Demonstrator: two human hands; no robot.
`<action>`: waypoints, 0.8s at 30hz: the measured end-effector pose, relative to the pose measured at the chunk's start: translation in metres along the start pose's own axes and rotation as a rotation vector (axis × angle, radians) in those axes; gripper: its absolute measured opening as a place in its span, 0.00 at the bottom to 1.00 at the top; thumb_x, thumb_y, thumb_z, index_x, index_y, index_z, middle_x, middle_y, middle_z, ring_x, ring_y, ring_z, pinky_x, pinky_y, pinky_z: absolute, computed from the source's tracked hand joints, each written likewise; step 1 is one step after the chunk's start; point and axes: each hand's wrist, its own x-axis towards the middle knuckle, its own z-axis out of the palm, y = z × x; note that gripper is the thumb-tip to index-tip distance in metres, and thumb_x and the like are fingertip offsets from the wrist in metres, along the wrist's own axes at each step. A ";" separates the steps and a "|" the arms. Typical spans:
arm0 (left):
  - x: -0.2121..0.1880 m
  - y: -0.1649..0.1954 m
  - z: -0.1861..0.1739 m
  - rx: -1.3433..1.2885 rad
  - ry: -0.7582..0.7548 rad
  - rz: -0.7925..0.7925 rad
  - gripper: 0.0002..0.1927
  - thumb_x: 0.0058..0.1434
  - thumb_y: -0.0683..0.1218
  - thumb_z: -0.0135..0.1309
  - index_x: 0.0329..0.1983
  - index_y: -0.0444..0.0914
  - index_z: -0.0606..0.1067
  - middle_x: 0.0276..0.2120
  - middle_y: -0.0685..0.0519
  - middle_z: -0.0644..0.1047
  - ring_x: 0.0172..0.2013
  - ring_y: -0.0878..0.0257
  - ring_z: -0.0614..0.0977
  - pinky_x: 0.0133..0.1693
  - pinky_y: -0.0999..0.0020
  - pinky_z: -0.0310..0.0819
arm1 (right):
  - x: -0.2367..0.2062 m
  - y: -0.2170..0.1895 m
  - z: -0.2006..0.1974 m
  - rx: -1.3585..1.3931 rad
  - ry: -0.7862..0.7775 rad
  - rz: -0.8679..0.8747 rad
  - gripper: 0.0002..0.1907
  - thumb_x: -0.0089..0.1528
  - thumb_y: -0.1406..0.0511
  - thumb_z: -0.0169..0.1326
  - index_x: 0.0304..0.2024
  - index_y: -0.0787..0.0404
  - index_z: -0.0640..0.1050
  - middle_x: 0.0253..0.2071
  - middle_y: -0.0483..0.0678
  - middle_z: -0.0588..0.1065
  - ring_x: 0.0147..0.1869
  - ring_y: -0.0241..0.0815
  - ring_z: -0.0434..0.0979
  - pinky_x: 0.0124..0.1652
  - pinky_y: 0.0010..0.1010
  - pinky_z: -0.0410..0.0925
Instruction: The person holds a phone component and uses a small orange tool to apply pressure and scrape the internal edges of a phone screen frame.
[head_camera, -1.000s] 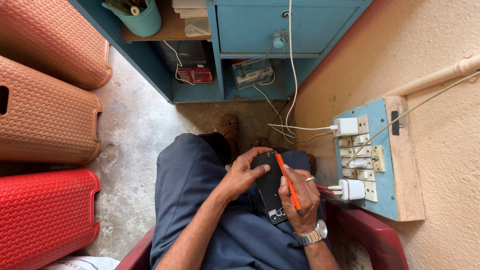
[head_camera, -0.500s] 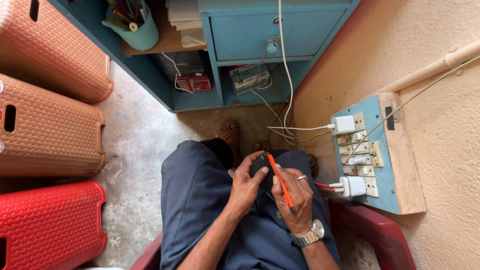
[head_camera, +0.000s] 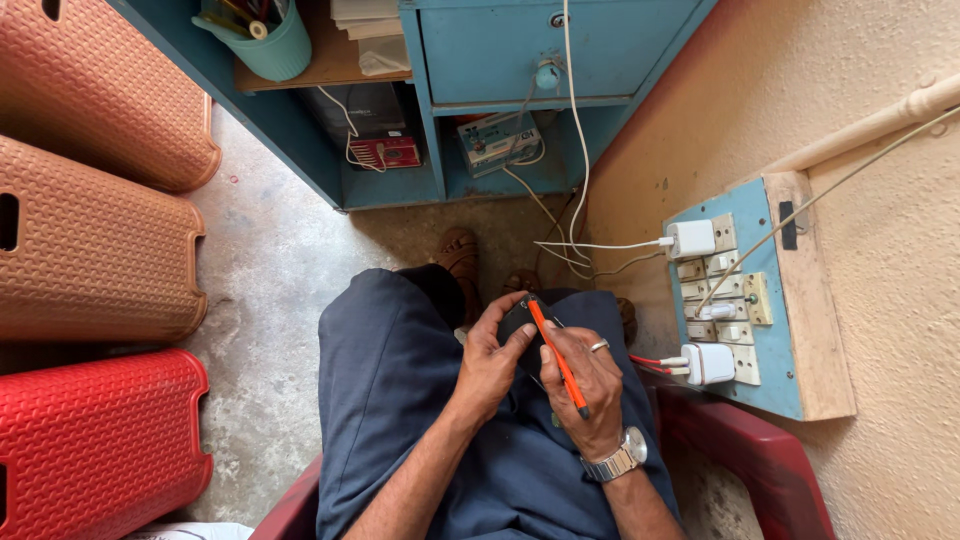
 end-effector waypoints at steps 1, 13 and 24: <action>0.000 0.001 0.000 -0.003 -0.004 -0.007 0.22 0.64 0.41 0.55 0.62 0.36 0.72 0.46 0.53 0.80 0.45 0.67 0.81 0.47 0.72 0.78 | -0.001 0.000 0.000 0.000 0.000 0.017 0.15 0.64 0.70 0.56 0.53 0.68 0.78 0.37 0.52 0.80 0.45 0.51 0.81 0.43 0.37 0.74; -0.002 0.006 0.000 -0.003 -0.011 -0.005 0.22 0.64 0.41 0.55 0.63 0.36 0.71 0.47 0.52 0.80 0.46 0.67 0.81 0.47 0.72 0.79 | -0.007 0.002 0.003 -0.038 0.080 0.061 0.14 0.64 0.69 0.56 0.52 0.67 0.79 0.40 0.55 0.80 0.44 0.50 0.81 0.42 0.36 0.75; 0.000 0.001 -0.002 -0.013 -0.023 0.029 0.22 0.64 0.41 0.55 0.62 0.36 0.72 0.48 0.53 0.80 0.47 0.67 0.80 0.49 0.72 0.77 | -0.007 0.002 0.003 -0.020 0.072 0.064 0.14 0.64 0.69 0.56 0.52 0.68 0.79 0.39 0.55 0.79 0.44 0.50 0.81 0.42 0.36 0.74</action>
